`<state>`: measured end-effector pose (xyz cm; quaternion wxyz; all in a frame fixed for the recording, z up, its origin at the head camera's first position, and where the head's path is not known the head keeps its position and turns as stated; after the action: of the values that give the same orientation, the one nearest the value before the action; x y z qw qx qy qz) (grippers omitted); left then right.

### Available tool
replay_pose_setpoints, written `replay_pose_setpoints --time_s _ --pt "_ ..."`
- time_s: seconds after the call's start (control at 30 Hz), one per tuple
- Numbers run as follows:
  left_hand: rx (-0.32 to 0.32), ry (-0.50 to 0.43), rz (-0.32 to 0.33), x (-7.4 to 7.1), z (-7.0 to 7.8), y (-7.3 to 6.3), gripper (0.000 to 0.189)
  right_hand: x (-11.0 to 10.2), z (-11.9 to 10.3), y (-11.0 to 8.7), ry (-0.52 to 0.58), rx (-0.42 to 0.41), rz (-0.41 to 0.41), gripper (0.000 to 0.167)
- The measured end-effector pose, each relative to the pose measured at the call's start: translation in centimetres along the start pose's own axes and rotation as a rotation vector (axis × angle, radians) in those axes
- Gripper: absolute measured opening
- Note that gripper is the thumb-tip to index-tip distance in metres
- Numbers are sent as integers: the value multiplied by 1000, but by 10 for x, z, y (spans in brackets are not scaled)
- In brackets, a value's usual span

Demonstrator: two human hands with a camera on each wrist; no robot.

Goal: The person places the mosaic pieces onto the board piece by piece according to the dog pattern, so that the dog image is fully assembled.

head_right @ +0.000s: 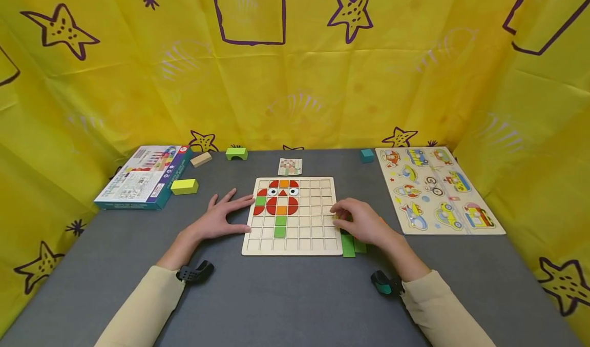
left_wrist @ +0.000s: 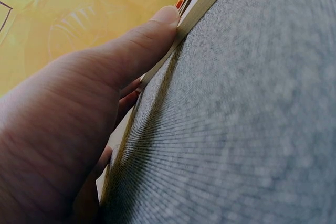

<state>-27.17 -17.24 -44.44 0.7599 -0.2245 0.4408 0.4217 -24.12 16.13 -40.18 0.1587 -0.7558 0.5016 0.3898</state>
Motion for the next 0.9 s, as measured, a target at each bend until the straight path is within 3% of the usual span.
replay_pose_setpoints --time_s 0.37,0.9 --pt "-18 -1 -12 -1 0 1 83 -31 37 -22 -60 90 -13 23" --pt "-13 -7 -3 0 1 -1 83 -33 52 -28 -101 116 -88 20"
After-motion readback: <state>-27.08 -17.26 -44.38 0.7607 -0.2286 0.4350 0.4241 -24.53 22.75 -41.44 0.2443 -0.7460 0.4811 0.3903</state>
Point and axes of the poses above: each hand's wrist, its own y-axis towards the middle knuckle, its own x-axis out of the palm, z = x × y, the point moved 8 cm from there along y, towards the middle knuckle, and after that the axes turned 5 degrees about x, right-handed, at the moved point
